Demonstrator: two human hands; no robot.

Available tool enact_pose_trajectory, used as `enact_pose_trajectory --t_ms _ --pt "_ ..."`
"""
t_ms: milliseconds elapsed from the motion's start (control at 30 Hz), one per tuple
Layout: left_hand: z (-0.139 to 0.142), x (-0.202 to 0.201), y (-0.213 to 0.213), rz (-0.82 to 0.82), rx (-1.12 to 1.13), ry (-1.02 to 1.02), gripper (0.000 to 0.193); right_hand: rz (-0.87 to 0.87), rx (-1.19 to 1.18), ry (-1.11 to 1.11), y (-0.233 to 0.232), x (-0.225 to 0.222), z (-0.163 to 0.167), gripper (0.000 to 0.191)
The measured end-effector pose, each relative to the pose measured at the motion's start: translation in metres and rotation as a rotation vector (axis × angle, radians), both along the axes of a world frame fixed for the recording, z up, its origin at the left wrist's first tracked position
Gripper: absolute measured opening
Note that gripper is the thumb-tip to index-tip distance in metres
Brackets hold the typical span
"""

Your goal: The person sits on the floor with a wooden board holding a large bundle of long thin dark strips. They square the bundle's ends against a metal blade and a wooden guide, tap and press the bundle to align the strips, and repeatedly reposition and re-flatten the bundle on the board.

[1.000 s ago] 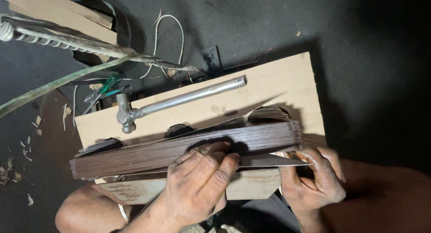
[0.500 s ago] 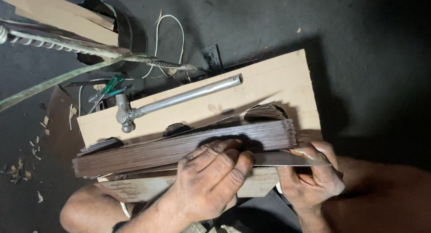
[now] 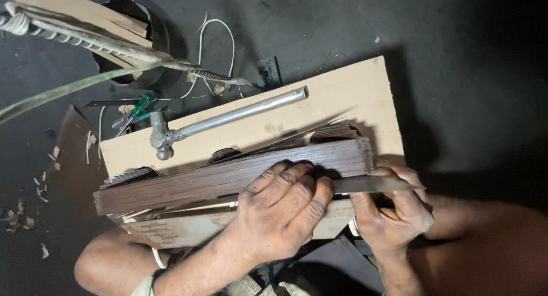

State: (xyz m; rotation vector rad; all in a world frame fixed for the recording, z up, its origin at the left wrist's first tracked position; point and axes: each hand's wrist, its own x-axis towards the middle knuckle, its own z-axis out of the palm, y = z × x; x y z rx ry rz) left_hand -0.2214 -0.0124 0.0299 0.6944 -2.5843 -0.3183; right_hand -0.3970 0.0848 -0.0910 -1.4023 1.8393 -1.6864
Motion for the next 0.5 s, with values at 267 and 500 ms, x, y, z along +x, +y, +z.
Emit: enact_pose_trajectory --t_ms 267,500 --pt "-0.006 0.009 0.013 0.049 0.044 -0.010 0.047 -0.130 0.084 0.107 0.016 -0.001 0.014 0.022" --pt "-0.016 0.101 0.015 0.182 -0.034 -0.019 0.031 -0.050 -0.097 0.475 0.033 -0.024 0.056 0.023"
